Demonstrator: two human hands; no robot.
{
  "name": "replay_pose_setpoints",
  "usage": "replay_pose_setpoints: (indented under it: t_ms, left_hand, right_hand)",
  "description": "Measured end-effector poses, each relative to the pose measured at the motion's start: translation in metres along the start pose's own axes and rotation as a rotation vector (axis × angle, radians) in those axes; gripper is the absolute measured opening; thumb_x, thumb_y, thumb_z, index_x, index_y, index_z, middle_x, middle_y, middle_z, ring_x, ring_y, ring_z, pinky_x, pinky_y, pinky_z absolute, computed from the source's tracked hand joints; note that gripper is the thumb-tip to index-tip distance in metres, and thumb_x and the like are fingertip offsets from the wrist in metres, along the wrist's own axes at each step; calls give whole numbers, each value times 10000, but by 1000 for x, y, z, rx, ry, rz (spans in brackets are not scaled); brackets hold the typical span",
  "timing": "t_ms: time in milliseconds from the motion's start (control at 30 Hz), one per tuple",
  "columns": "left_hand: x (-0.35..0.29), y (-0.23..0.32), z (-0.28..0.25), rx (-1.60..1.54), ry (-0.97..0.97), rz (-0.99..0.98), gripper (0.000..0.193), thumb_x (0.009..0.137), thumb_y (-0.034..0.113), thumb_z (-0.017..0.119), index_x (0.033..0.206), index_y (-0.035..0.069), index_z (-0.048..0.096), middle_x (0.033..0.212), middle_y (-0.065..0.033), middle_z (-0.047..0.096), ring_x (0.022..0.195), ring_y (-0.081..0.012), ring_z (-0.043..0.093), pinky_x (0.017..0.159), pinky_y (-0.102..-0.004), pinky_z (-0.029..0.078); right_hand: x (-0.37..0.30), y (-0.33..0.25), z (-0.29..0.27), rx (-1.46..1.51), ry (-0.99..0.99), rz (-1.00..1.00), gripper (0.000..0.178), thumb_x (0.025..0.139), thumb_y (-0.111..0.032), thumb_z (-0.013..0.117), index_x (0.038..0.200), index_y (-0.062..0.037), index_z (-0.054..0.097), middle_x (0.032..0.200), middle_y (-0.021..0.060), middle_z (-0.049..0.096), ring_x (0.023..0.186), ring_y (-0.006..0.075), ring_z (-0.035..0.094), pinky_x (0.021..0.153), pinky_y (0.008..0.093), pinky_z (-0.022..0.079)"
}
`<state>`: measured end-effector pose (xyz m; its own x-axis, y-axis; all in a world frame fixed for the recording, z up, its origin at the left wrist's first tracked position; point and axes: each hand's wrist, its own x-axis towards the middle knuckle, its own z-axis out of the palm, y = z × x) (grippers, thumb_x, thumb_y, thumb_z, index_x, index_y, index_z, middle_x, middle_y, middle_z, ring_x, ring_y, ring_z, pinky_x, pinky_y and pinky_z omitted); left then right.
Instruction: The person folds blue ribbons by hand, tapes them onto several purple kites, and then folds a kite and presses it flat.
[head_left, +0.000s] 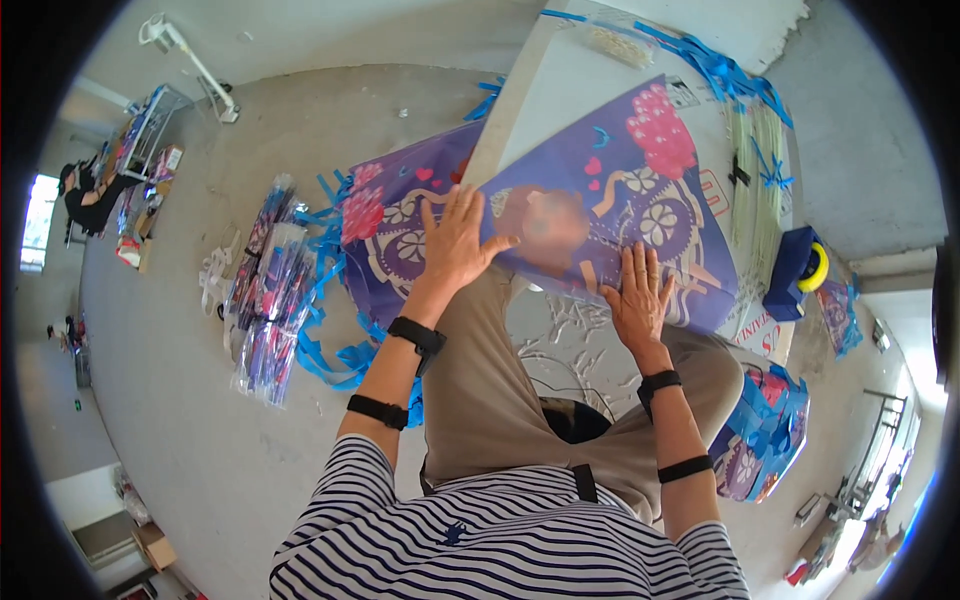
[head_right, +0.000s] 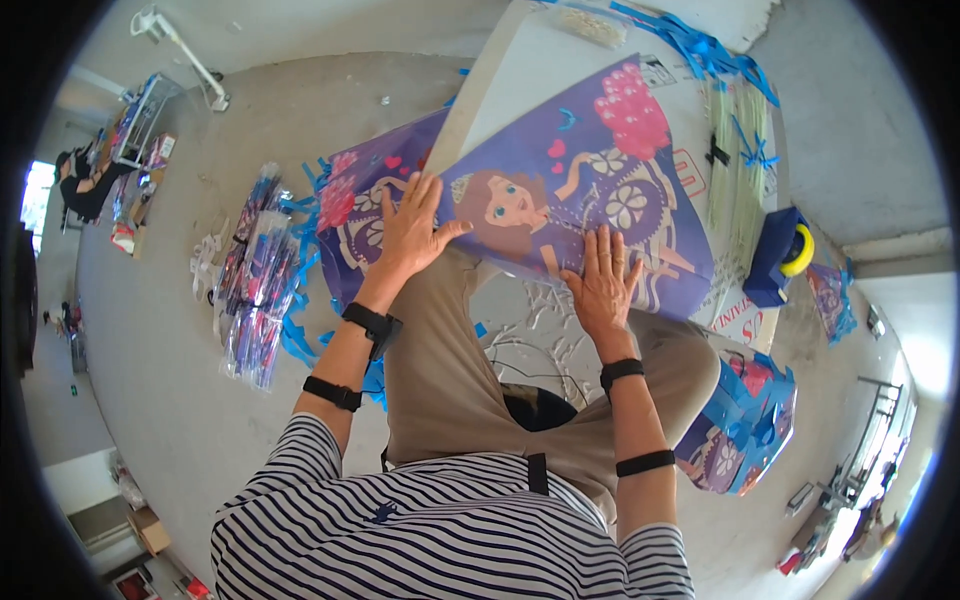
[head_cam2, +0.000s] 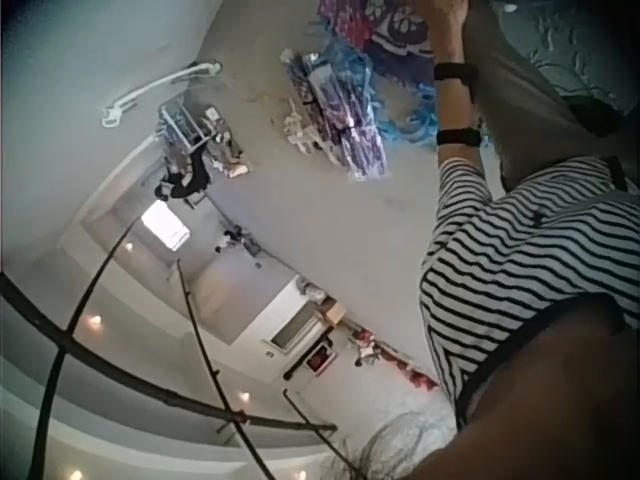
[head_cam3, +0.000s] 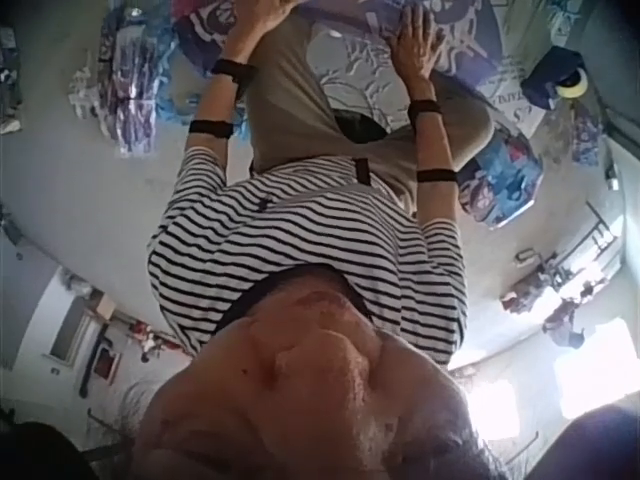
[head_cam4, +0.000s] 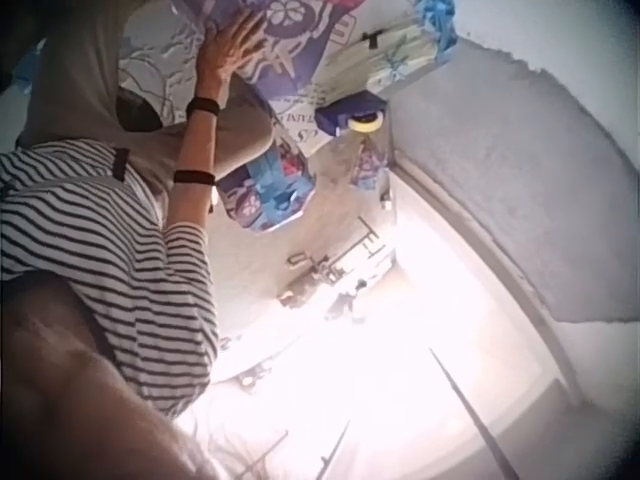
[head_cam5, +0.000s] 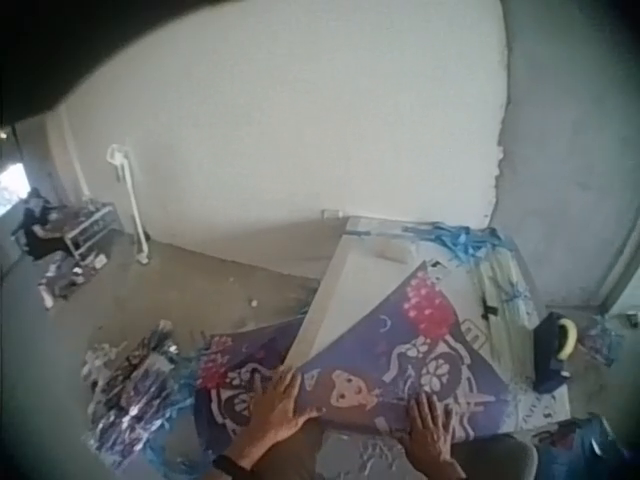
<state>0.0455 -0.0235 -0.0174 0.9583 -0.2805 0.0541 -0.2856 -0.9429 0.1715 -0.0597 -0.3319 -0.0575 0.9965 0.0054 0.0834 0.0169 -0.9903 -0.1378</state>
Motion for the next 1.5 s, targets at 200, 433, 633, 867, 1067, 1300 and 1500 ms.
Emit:
replay_pose_setpoints:
  t_ms: [200,433,633,867,1067,1300,1500]
  left_hand:
    - [-4,59,35,-124,11,324,1058,794,823,437,1515,53,362,1605,-117,296,1487,-333,253,1148,-687,155]
    - [-16,71,33,-23,-51,312,1013,727,689,682,1518,139,366,1630,-82,232,1493,-341,236,1101,-761,147]
    - [-16,77,21,-60,-150,268,1109,651,652,778,1534,151,332,1641,-62,209,1513,-306,185,1101,-763,161]
    - [-15,77,10,-5,-233,254,1212,598,688,784,1564,165,272,1655,-49,170,1524,-279,144,1109,-767,154]
    - [-12,74,17,41,-240,260,1260,573,819,669,1584,206,233,1666,-17,134,1531,-259,123,1106,-779,131]
    - [-12,77,11,26,-232,250,1227,585,748,743,1571,186,276,1660,-14,159,1524,-266,154,1112,-774,132]
    - [-12,79,9,-1,-280,224,1184,609,745,747,1558,187,312,1651,-36,193,1524,-266,153,1093,-797,112]
  right_hand:
    - [3,-5,-3,25,20,-14,741,972,-523,498,1543,-86,319,1641,95,230,1521,318,168,1179,631,101]
    - [9,-61,-10,267,56,-117,784,967,-533,489,1532,-20,308,1613,147,281,1510,316,211,1196,595,106]
    - [9,-65,0,191,36,-41,763,976,-505,495,1530,-16,306,1596,149,317,1498,299,247,1202,578,94]
    - [-7,-16,-5,30,69,58,770,960,-529,510,1517,-25,340,1586,111,345,1490,260,269,1212,560,91]
    - [-21,42,-14,3,71,189,750,966,-527,506,1509,-34,353,1578,112,360,1490,261,270,1214,558,88]
    - [-36,102,-23,-14,39,415,742,1004,-554,411,1529,-37,318,1602,122,318,1503,262,242,1217,544,77]
    - [-34,102,-34,-2,-21,651,676,1004,-525,438,1468,-34,423,1553,154,392,1457,303,322,1186,544,197]
